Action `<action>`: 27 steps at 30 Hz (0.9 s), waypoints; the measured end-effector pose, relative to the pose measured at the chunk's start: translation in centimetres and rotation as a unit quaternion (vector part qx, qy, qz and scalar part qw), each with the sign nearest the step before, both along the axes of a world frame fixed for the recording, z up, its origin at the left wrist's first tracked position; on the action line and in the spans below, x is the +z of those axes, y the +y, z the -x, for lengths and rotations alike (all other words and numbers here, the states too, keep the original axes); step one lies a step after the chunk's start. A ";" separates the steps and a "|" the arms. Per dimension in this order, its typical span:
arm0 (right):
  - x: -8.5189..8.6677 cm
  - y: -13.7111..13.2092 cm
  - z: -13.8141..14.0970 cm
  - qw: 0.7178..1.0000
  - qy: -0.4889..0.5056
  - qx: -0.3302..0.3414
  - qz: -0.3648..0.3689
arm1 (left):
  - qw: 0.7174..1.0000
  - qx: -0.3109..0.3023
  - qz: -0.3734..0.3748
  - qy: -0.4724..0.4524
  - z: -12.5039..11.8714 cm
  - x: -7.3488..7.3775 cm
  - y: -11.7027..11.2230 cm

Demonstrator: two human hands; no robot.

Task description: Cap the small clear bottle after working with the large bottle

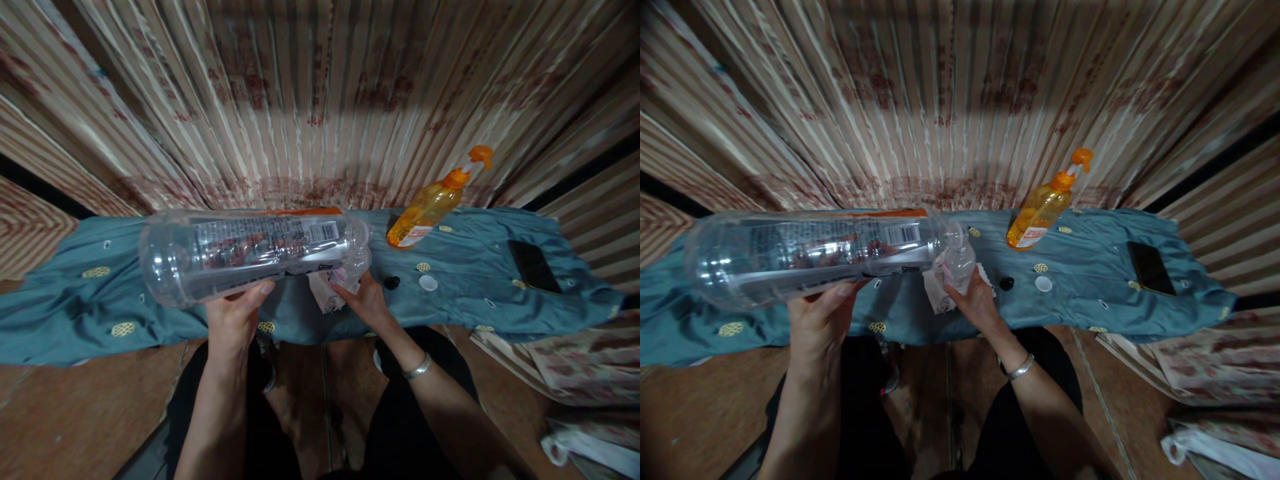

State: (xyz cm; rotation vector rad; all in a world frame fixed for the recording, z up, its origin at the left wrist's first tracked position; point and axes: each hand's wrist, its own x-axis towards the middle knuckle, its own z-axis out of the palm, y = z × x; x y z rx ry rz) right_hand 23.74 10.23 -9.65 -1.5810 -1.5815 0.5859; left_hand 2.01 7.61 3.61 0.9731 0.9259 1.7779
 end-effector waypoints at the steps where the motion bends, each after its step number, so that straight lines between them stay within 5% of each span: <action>1: 0.0 0.0 0.0 1.000 -0.001 0.000 0.002 | 1.000 -0.001 0.001 -0.001 0.0 0.0 0.0; 27: -0.3 0.2 0.0 1.000 -0.016 -0.007 -0.012 | 1.000 -0.005 -0.011 -0.004 0.0 -0.1 -0.1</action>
